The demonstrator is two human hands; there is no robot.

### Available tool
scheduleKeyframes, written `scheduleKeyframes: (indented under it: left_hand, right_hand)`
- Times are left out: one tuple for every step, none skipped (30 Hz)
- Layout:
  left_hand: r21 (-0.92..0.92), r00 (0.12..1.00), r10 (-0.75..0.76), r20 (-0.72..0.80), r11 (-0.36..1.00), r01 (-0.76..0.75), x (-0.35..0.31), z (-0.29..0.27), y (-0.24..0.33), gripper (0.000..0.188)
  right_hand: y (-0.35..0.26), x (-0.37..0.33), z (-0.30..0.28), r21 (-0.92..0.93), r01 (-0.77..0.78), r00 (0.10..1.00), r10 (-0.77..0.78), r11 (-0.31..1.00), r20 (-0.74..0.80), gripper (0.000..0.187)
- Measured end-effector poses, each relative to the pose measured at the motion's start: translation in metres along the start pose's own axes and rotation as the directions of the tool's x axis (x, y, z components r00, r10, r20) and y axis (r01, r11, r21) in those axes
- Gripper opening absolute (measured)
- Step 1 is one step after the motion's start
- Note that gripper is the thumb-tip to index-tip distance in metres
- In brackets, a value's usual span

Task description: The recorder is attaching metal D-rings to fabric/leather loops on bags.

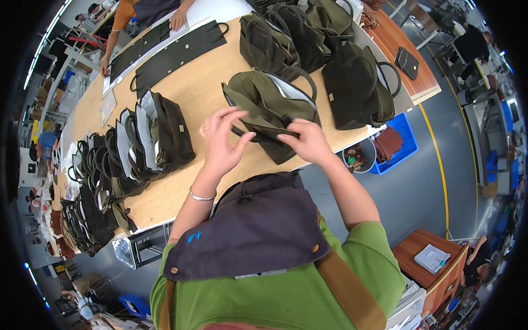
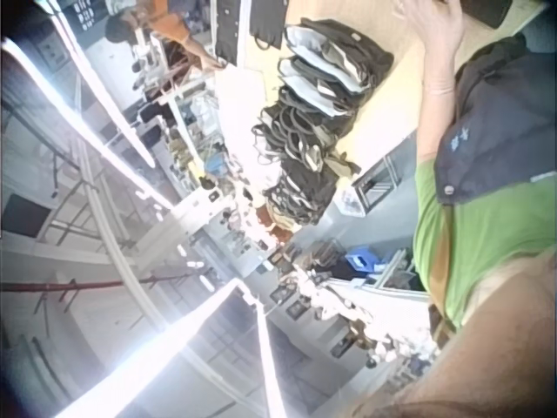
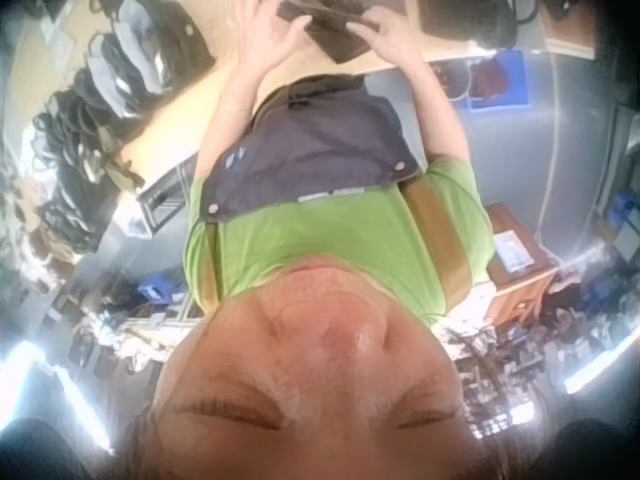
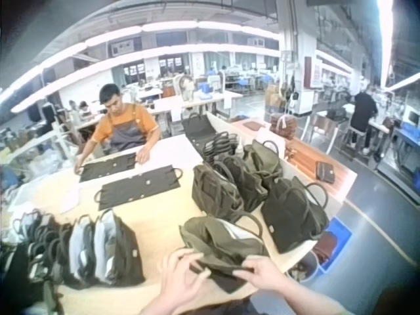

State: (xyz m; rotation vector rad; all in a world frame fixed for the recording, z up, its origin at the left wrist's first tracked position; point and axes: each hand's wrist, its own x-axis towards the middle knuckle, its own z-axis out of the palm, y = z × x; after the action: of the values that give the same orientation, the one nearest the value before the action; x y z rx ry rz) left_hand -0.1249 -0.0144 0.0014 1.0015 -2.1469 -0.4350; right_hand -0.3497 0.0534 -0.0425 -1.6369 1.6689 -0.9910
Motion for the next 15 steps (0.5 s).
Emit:
scheduleKeyframes:
  left_hand:
    - [-0.107,0.995,-0.096,-0.031,0.990,0.092,-0.011,0.010,-0.021,0.045]
    - [-0.290,0.977,-0.211,0.016,0.934,0.207,-0.028,0.035,-0.045,0.051]
    - [-0.459,0.947,-0.310,0.084,0.831,0.313,-0.045,0.066,-0.070,0.058]
    - [-0.604,0.906,-0.384,0.175,0.685,0.407,-0.053,0.084,-0.080,0.064]
    - [-0.532,0.510,-0.500,0.700,0.112,0.839,-0.033,0.050,-0.034,0.082]
    - [-0.464,0.455,-0.397,0.797,0.079,0.882,-0.037,0.056,-0.029,0.086]
    - [-0.390,0.391,-0.285,0.875,0.060,0.919,-0.040,0.068,-0.028,0.091]
    - [-0.308,0.312,-0.168,0.935,0.051,0.950,-0.040,0.079,-0.025,0.096]
    - [-0.326,0.333,-0.140,0.932,0.073,0.943,-0.037,0.089,-0.019,0.096]
    - [-0.345,0.355,-0.113,0.928,0.095,0.934,-0.031,0.098,-0.011,0.096]
    - [-0.364,0.374,-0.089,0.923,0.109,0.925,-0.028,0.105,-0.009,0.096]
    - [-0.399,0.413,-0.029,0.910,0.205,0.894,-0.024,0.110,-0.019,0.095]
    - [-0.434,0.446,0.032,0.895,0.297,0.851,-0.019,0.119,-0.036,0.094]
    - [-0.466,0.466,0.101,0.879,0.391,0.794,-0.015,0.128,-0.050,0.092]
    - [-0.457,0.498,-0.019,0.867,0.367,0.810,-0.019,0.131,-0.053,0.083]
  right_hand:
    - [0.001,-0.008,-0.012,-0.024,-0.018,0.999,0.017,1.000,-0.027,0.026]
    - [0.003,-0.017,-0.023,-0.079,-0.033,0.999,0.031,0.996,-0.027,0.027]
    - [0.002,-0.026,-0.026,-0.065,-0.026,0.998,0.022,0.998,-0.066,0.027]
    - [0.002,-0.038,-0.028,-0.052,-0.023,0.994,0.017,0.998,-0.108,0.028]
    - [0.004,-0.050,-0.026,-0.065,-0.042,0.981,0.029,0.997,-0.191,0.028]
    - [0.002,-0.059,-0.020,-0.073,-0.045,0.966,0.025,0.996,-0.258,0.028]
    - [0.004,-0.067,-0.013,-0.121,-0.022,0.948,-0.018,0.992,-0.319,0.024]
    - [-0.001,-0.074,-0.003,-0.078,0.003,0.916,-0.034,0.997,-0.399,0.015]
    - [-0.002,-0.078,0.005,-0.042,0.014,0.897,-0.032,0.999,-0.441,0.012]
    - [-0.002,-0.078,0.010,-0.007,0.028,0.877,-0.028,1.000,-0.480,0.010]
    - [-0.004,-0.073,0.007,-0.075,0.050,0.862,-0.081,0.996,-0.501,0.010]
    - [0.004,-0.066,0.006,-0.203,0.112,0.830,-0.204,0.973,-0.519,0.025]
    - [0.004,-0.069,0.008,-0.214,0.144,0.793,-0.242,0.966,-0.559,0.034]
    - [-0.007,-0.068,0.009,-0.227,0.171,0.747,-0.276,0.959,-0.604,0.043]
    - [-0.003,-0.070,0.013,-0.190,0.290,0.769,-0.347,0.938,-0.537,0.053]
